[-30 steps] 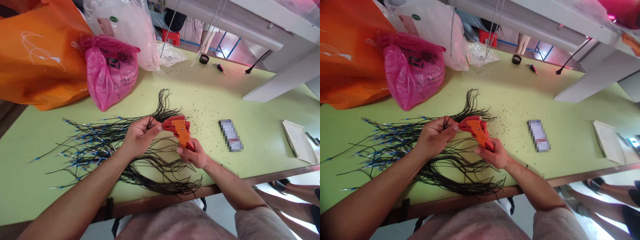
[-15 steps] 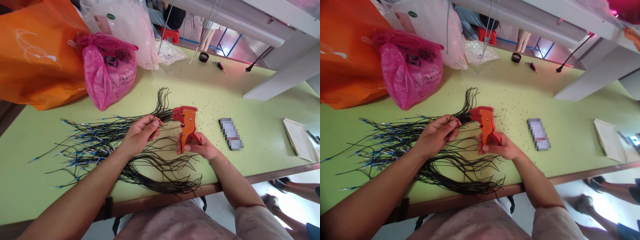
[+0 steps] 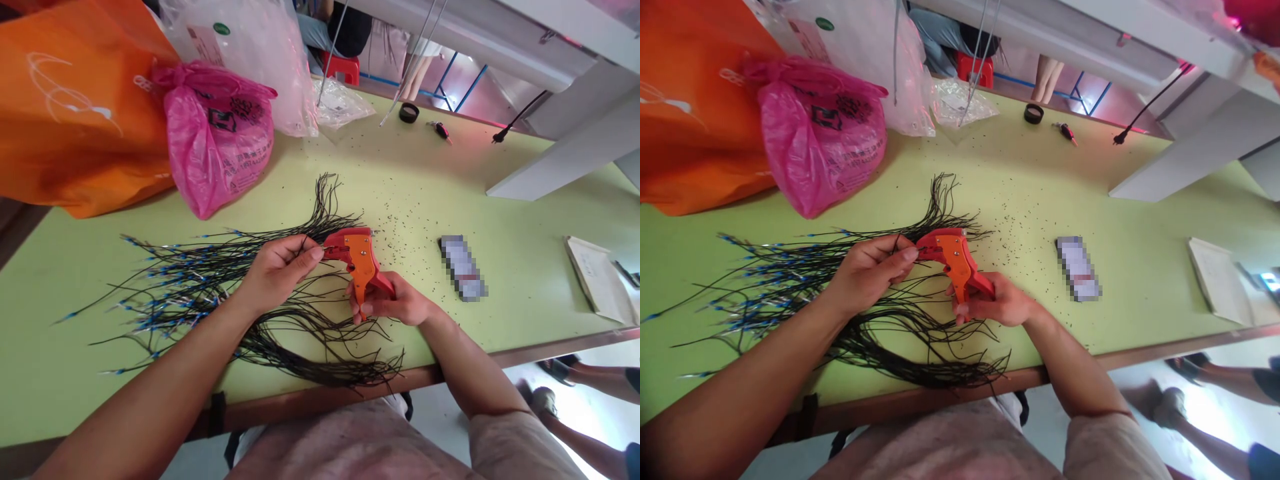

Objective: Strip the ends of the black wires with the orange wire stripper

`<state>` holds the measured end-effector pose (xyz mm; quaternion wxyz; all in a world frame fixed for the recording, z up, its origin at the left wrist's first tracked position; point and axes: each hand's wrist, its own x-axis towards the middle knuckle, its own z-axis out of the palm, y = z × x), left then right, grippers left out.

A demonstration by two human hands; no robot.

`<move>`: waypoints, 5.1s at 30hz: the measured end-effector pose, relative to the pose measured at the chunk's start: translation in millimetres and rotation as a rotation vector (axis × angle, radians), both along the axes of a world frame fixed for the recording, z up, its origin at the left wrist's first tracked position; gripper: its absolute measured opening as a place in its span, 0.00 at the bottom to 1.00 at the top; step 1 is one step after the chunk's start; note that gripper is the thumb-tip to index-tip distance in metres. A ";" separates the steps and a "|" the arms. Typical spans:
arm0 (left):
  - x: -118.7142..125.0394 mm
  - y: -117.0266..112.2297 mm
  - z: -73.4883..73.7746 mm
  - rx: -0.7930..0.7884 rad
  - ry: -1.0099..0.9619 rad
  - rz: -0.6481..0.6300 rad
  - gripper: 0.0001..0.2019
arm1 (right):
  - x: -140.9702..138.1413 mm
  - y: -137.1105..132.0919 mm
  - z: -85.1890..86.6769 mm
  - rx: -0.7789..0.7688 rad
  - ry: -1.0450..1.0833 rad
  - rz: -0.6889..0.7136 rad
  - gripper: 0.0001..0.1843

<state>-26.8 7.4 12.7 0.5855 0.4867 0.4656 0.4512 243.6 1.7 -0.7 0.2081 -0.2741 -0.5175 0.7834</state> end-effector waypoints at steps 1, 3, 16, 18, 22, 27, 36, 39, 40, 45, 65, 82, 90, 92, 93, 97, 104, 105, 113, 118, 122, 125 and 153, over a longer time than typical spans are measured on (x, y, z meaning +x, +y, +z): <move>-0.9 -0.1 -0.2 0.009 0.016 0.000 0.19 | -1.0 -0.6 -0.8 0.005 -0.002 -0.012 0.21; -2.3 -0.2 0.0 0.025 0.042 -0.003 0.19 | -2.7 -1.9 -2.1 0.010 -0.008 -0.035 0.19; -5.7 2.9 5.4 -0.080 -0.104 -0.061 0.18 | -9.0 -5.4 -0.7 0.146 -0.074 -0.078 0.17; -4.8 1.9 6.1 -0.069 -0.107 -0.057 0.18 | -12.3 -8.4 0.4 0.167 -0.107 -0.138 0.21; 1.5 0.2 5.5 -0.070 -0.117 0.004 0.19 | -17.4 -9.9 -2.6 0.169 -0.133 -0.244 0.26; 7.2 1.1 3.5 -0.117 -0.115 -0.003 0.22 | -10.3 3.9 -8.1 0.071 0.117 -0.351 0.20; 8.9 2.7 2.3 -0.180 -0.151 0.048 0.23 | 8.2 7.1 3.9 0.065 0.094 -0.061 0.19; 7.1 2.8 1.9 -0.157 -0.094 0.044 0.23 | 6.0 3.0 7.0 0.048 0.076 0.039 0.21; 6.2 2.8 1.9 -0.148 -0.080 0.041 0.23 | 5.1 2.2 7.8 0.041 0.067 0.056 0.21; 3.5 1.9 6.1 -0.055 -0.001 0.028 0.20 | 3.4 1.4 9.4 0.017 0.041 0.058 0.21; -3.1 -1.6 12.1 0.127 0.158 0.021 0.16 | -4.3 -2.6 11.2 0.013 -0.032 0.000 0.19; 5.6 -10.2 13.3 0.214 0.349 -0.165 0.14 | 5.0 17.0 6.0 0.078 0.116 -0.482 0.25; 21.7 -45.2 8.7 0.698 0.907 -0.754 0.14 | 7.7 20.2 3.5 0.115 -0.080 -0.618 0.21; 20.6 -47.1 8.5 0.741 0.907 -0.684 0.13 | 1.4 16.4 2.9 0.143 -0.082 -0.554 0.20; 19.2 -46.4 8.4 0.736 0.906 -0.654 0.15 | -0.3 15.7 2.9 0.147 -0.078 -0.545 0.20; 14.2 -37.4 3.3 0.671 0.998 -0.544 0.26 | 3.0 20.4 2.0 0.159 -0.079 -0.637 0.21; 18.5 -30.8 -9.8 0.642 1.221 -0.267 0.23 | 7.0 25.9 -9.8 0.264 -0.125 -0.628 0.20; 19.4 -32.3 -8.6 0.601 1.258 -0.313 0.23 | 4.7 25.1 -12.4 0.281 -0.130 -0.594 0.20; 18.3 -62.0 15.0 0.390 1.235 -0.763 0.22 | -25.1 17.0 -23.8 0.399 -0.298 -0.407 0.14; -5.4 -75.1 14.7 0.345 1.024 -0.817 0.20 | -34.0 22.6 -24.6 0.400 -0.382 -0.493 0.11; -8.5 -56.4 11.5 0.482 1.118 -0.598 0.19 | -30.9 30.1 -30.9 0.349 -0.311 -0.519 0.13; 4.9 -32.2 13.4 0.517 1.440 -0.423 0.18 | -24.6 34.7 -36.2 0.243 -0.189 -0.558 0.18; 6.9 3.0 -20.4 0.378 0.871 -0.004 0.18 | 6.7 26.9 -18.1 0.230 0.040 -0.548 0.23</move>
